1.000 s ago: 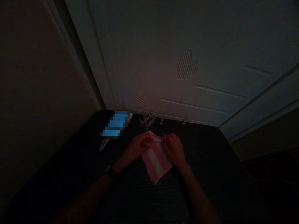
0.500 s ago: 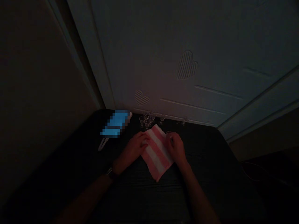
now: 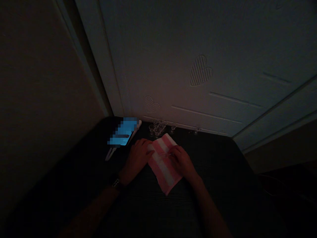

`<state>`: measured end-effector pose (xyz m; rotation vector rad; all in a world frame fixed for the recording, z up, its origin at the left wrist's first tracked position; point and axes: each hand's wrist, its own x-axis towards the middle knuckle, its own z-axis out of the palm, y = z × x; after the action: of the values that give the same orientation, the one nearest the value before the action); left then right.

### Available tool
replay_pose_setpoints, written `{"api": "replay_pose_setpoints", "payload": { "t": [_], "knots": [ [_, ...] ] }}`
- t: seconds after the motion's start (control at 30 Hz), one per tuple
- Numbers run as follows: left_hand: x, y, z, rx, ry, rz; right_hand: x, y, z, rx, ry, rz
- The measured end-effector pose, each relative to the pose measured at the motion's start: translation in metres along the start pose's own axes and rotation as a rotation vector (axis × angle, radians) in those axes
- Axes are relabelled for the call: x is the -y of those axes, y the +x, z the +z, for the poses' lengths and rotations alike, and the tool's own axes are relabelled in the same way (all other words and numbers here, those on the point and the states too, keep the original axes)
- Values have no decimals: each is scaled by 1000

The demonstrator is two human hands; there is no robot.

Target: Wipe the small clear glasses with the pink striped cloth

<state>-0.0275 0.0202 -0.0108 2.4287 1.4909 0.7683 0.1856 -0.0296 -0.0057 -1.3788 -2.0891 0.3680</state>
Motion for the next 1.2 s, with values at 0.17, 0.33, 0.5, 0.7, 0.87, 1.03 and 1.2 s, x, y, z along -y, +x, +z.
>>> {"api": "replay_pose_setpoints", "payload": {
  "t": [0.17,0.33,0.5,0.7,0.87,1.03,1.2],
  "knots": [
    [2,2,2,21,-68,22,3,0,-3,-61,141,40],
    [0,3,1,44,-101,55,8,1,-7,-184,235,53],
    [-4,3,-3,86,-69,85,9,2,-9,-186,340,71],
    [-10,0,-2,-76,58,-18,16,1,-8,-28,404,67],
    [-16,-2,-5,-135,65,-6,17,0,-5,-25,353,87],
    [-26,-3,-7,-10,-46,144,10,1,1,-54,299,76],
    [-37,-6,-10,61,-100,246,9,2,5,-65,244,45]
  ]
}}
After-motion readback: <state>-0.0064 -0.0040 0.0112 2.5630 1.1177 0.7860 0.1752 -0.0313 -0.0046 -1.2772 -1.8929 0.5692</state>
